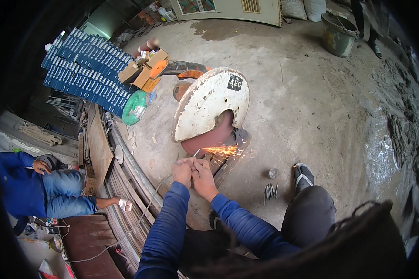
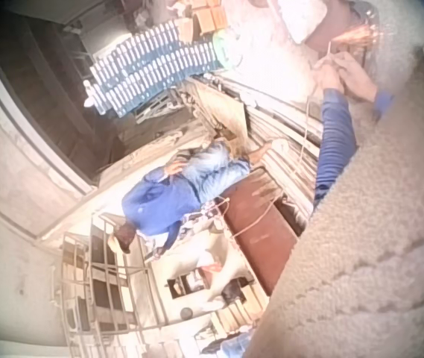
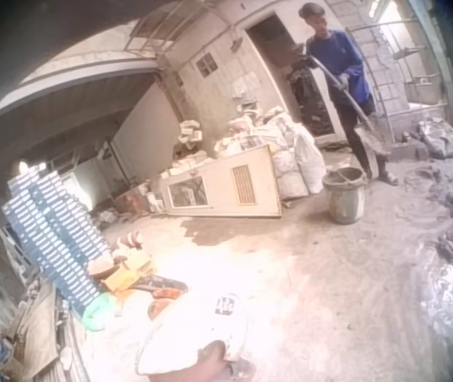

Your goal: The person uses a bench grinder to sharpen small metal rods one by one. They hold each rod against the spinning wheel, creating sparks, then inspect and set it down before picking up the next one.

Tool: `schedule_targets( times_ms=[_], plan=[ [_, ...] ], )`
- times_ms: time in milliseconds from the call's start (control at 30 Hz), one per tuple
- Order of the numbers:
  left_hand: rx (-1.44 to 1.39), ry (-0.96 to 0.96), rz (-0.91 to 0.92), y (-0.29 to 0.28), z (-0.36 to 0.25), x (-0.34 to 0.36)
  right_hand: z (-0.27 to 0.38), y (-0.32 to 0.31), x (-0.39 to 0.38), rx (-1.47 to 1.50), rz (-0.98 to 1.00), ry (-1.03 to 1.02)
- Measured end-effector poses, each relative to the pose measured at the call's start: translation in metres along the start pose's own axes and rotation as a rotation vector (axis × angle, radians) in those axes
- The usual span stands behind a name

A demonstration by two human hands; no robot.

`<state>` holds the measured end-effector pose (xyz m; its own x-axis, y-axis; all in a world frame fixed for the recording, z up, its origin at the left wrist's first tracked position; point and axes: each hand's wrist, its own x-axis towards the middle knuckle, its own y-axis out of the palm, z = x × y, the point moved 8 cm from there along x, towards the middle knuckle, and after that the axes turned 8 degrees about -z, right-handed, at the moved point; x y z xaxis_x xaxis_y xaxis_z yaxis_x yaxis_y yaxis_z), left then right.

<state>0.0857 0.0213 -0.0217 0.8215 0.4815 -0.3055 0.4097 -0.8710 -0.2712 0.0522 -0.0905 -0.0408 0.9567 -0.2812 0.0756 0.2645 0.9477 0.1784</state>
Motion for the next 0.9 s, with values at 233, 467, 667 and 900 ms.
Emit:
schedule_targets(
  times_ms=[233, 467, 667, 900],
  plan=[
    [-0.043, -0.017, 0.013, 0.004, 0.002, 0.009, 0.005, -0.001, 0.008, 0.002, -0.002, -0.027],
    [-0.079, -0.051, 0.039, 0.004, 0.010, 0.018, 0.002, 0.000, 0.009, -0.011, 0.006, -0.031],
    [0.029, -0.051, 0.124, 0.007, 0.004, 0.010, 0.009, -0.010, 0.004, -0.023, -0.038, 0.015],
    [-0.001, -0.006, 0.108, 0.008, -0.005, -0.001, 0.015, -0.018, -0.002, 0.020, -0.060, 0.051]
  ],
)
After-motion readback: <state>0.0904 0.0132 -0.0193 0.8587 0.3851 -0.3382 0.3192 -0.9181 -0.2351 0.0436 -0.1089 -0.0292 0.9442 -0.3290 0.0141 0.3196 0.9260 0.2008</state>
